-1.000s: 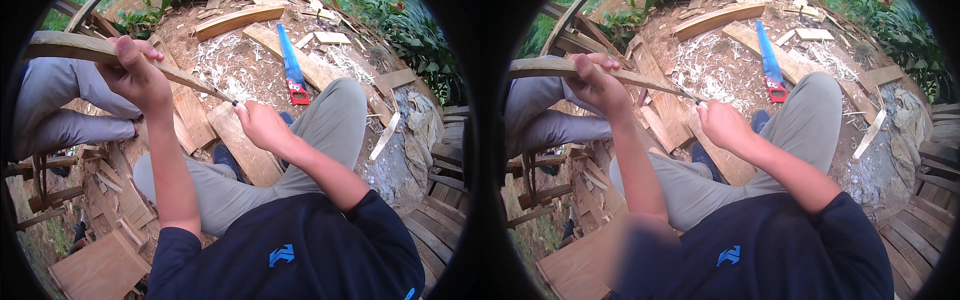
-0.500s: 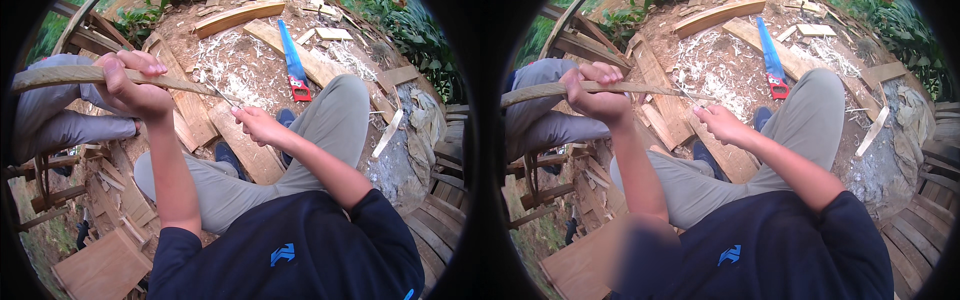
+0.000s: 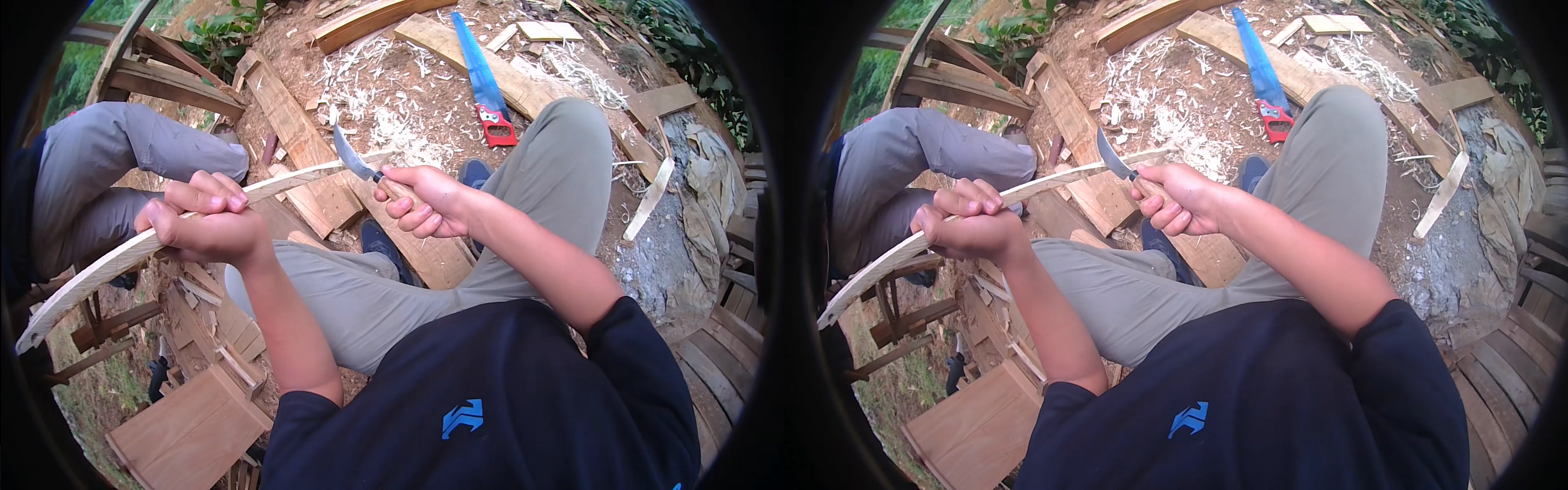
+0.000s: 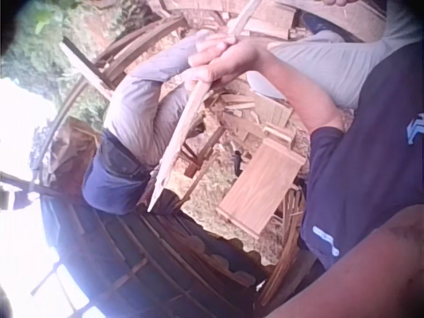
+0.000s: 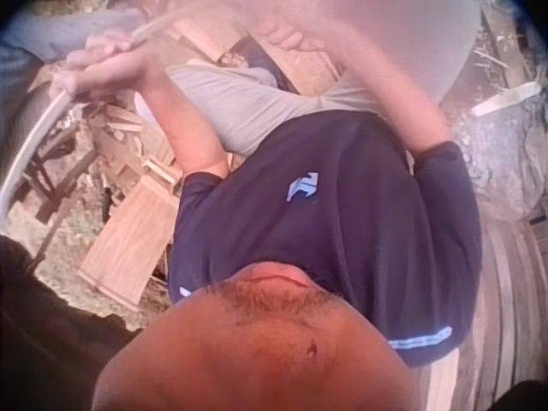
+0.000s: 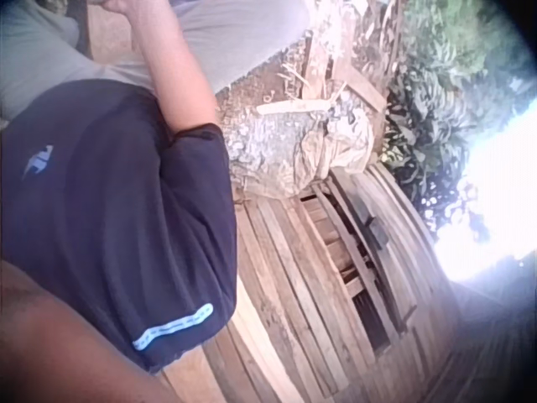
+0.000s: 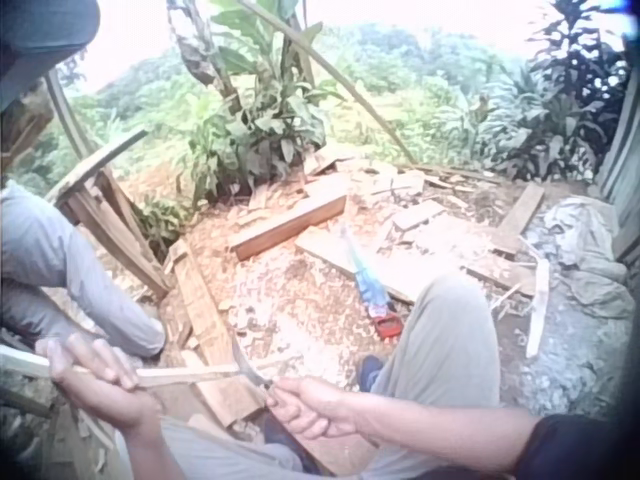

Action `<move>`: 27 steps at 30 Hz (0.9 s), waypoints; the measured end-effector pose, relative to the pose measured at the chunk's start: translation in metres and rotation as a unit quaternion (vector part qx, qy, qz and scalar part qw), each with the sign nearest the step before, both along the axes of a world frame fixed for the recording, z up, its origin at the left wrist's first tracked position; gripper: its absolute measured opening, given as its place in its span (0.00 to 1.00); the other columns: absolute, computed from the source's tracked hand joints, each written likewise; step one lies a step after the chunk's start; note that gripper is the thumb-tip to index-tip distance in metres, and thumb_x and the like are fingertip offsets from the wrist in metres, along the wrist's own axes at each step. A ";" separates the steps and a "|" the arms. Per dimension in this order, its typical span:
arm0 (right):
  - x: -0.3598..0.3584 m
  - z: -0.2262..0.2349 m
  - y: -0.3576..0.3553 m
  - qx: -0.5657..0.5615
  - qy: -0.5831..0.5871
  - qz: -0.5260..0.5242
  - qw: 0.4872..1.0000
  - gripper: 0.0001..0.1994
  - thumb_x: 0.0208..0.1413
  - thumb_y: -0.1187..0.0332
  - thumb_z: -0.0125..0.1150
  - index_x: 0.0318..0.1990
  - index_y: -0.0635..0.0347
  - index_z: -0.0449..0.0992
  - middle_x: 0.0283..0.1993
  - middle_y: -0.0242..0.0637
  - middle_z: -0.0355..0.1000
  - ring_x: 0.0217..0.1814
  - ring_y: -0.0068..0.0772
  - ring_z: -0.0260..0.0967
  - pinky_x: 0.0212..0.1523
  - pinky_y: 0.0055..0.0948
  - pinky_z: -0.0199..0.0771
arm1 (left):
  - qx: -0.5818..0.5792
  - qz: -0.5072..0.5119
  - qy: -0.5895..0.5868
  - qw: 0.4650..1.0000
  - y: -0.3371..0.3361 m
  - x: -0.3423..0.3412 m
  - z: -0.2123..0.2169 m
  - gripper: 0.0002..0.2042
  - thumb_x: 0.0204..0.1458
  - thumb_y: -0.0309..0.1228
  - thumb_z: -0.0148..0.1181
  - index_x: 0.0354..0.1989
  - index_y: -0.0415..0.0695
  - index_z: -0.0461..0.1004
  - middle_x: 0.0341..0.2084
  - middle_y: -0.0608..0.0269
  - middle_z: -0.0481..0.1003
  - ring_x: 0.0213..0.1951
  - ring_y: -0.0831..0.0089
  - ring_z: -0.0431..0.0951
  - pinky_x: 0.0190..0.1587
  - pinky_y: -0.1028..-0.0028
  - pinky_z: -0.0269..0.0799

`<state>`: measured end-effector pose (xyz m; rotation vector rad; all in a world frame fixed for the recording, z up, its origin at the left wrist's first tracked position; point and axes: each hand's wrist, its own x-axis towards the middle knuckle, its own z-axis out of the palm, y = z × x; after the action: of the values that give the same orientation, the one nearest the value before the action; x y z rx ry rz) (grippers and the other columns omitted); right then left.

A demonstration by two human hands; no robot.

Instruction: The person sits cross-legged on the ground and uses a knife to shave and shape a thin piece of wood. They hold the wood with their left hand and carefully carve along its length with the knife in their right hand, producing wood shavings.

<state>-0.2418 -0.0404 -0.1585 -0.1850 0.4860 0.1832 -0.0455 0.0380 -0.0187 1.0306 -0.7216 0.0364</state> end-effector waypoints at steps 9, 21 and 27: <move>0.008 0.026 0.041 -0.707 0.113 -0.113 0.689 0.21 0.72 0.52 0.46 0.41 0.66 0.68 0.28 0.57 0.71 0.30 0.62 0.70 0.35 0.53 0.67 | 0.003 0.014 -0.052 0.999 0.002 -0.010 -0.003 0.15 0.68 0.39 0.49 0.31 0.49 0.54 0.11 0.69 0.54 0.08 0.76 0.56 0.10 0.76 0.57; 0.016 -0.033 0.021 -0.704 0.136 -0.014 0.697 0.26 0.72 0.48 0.43 0.40 0.66 0.73 0.31 0.55 0.73 0.37 0.56 0.74 0.41 0.46 0.71 | 0.004 0.021 -0.088 0.996 -0.017 -0.027 0.007 0.16 0.68 0.37 0.51 0.30 0.46 0.54 0.13 0.68 0.54 0.10 0.76 0.58 0.11 0.75 0.57; 0.000 -0.020 -0.002 -0.693 0.155 0.030 0.703 0.29 0.70 0.42 0.45 0.37 0.64 0.77 0.28 0.41 0.71 0.35 0.37 0.70 0.41 0.37 0.70 | 0.003 -0.004 -0.093 0.996 -0.017 -0.024 0.006 0.16 0.68 0.37 0.50 0.30 0.46 0.54 0.12 0.68 0.54 0.09 0.76 0.57 0.11 0.74 0.55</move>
<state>-0.2416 -0.0421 -0.1790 -1.6986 0.8853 -0.1399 -0.0691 0.0213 -0.0128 1.0379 -0.8953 0.1249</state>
